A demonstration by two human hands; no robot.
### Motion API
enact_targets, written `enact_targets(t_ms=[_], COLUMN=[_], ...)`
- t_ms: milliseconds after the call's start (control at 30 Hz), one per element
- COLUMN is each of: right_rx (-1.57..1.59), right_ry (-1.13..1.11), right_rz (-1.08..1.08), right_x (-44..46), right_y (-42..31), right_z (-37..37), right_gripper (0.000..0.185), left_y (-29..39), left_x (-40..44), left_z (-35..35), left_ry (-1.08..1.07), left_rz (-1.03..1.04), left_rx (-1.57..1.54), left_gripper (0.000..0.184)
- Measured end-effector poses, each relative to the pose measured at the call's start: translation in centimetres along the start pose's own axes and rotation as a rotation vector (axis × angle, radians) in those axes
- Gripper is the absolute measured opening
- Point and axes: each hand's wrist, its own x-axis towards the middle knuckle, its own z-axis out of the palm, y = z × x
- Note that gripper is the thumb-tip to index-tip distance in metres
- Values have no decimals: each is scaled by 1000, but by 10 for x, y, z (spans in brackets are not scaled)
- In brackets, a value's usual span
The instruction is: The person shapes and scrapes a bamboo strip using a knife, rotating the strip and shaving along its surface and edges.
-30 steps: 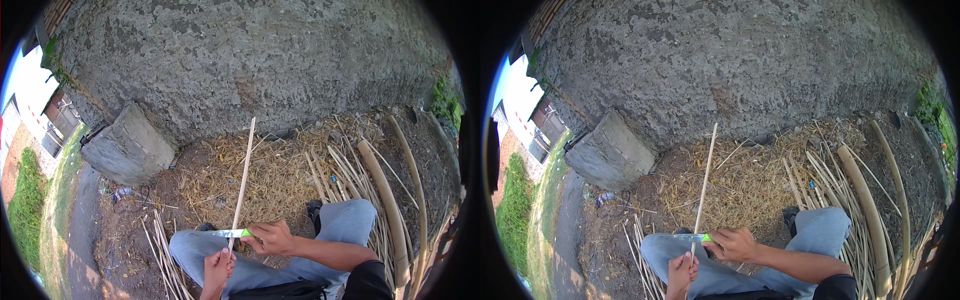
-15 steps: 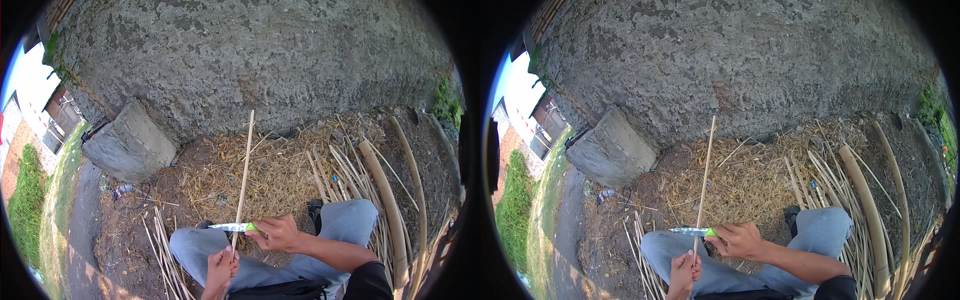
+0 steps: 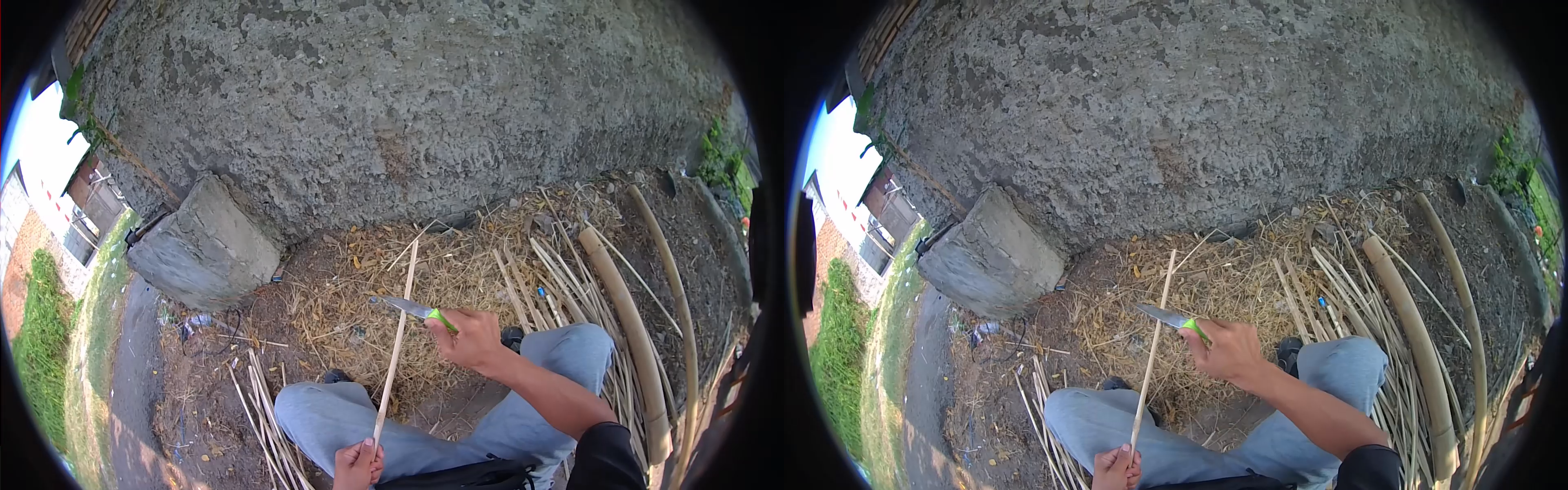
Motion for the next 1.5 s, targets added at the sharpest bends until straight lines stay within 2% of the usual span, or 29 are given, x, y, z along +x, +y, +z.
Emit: enact_targets(t_ms=[67, 200, 233, 300, 400, 433, 467, 500, 567, 633, 700, 800, 867, 933, 1033, 1167, 1233, 1333, 1400, 1467, 1500], right_rx=[20, 15, -18, -48, -165, -161, -153, -148, 92, 252, 227, 269, 221, 213, 175, 126, 82, 20, -122, -77, 104], right_ry=[101, 91, 15, -62, -6, -15, -22, -19, -32, -57, -155, -223, -294, -261, -187, -8, -8, 66, 43, 96, 88], right_rz=[87, 111, 106, 99, 130, 222, 315, 317, 333, 144, -44, -146, -338, -319, -235, 73, 258, 257, 445, 486, 589], right_x=[6, 7, 4, 1, 7, 16, 22, 21, 15, -8, -39, -70, -80, -78, -56, -8, 12, 24, 26, 23, 22], right_y=[0, 9, 10, 16, 34, 42, 46, 41, 23, -6, -29, -56, -63, -66, -55, -16, 7, 40, 58, 59, 53], right_z=[5, 12, 14, 24, 30, 23, 20, 20, 17, 23, 31, 30, 31, 30, 23, 8, -6, -13, -11, -7, -7], right_gripper=[25, 23, 24, 25, 26, 26, 26, 26, 26, 26, 28, 30, 31, 31, 29, 28, 31, 35, 37, 44, 45], left_y=[-6, -12, -11, -11, -9, -8, -6, -4, -2, -8, -17, -19, -10, -2, 7, 2, -4, -3, 1, 11, 12], left_x=[-12, -32, -31, -28, -28, -29, -32, -34, -28, -15, -2, 9, 13, 16, 14, -7, -15, -32, -44, -49, -45], left_z=[-4, -17, -16, -10, -5, -3, -3, -5, -12, -17, -24, -23, -14, -6, 3, 6, 3, -4, -12, -12, -14], left_ry=[19, 108, 112, 195, 205, 202, 223, 247, 250, 249, 210, 128, 126, 118, 87, 1, -17, 49, 23, 87, 140], left_rz=[4, -17, -14, 210, 161, 162, 172, 182, 193, 205, 163, 191, 182, 174, 90, 25, 22, 3, 124, 207, 247], left_rx=[-21, 35, 37, 293, 305, 306, 298, 292, 285, 267, 150, 236, 205, 170, 28, 21, 24, 51, 194, 301, 314], left_gripper=[35, 36, 36, 39, 40, 40, 40, 40, 39, 39, 36, 35, 35, 35, 35, 34, 33, 34, 36, 41, 42])
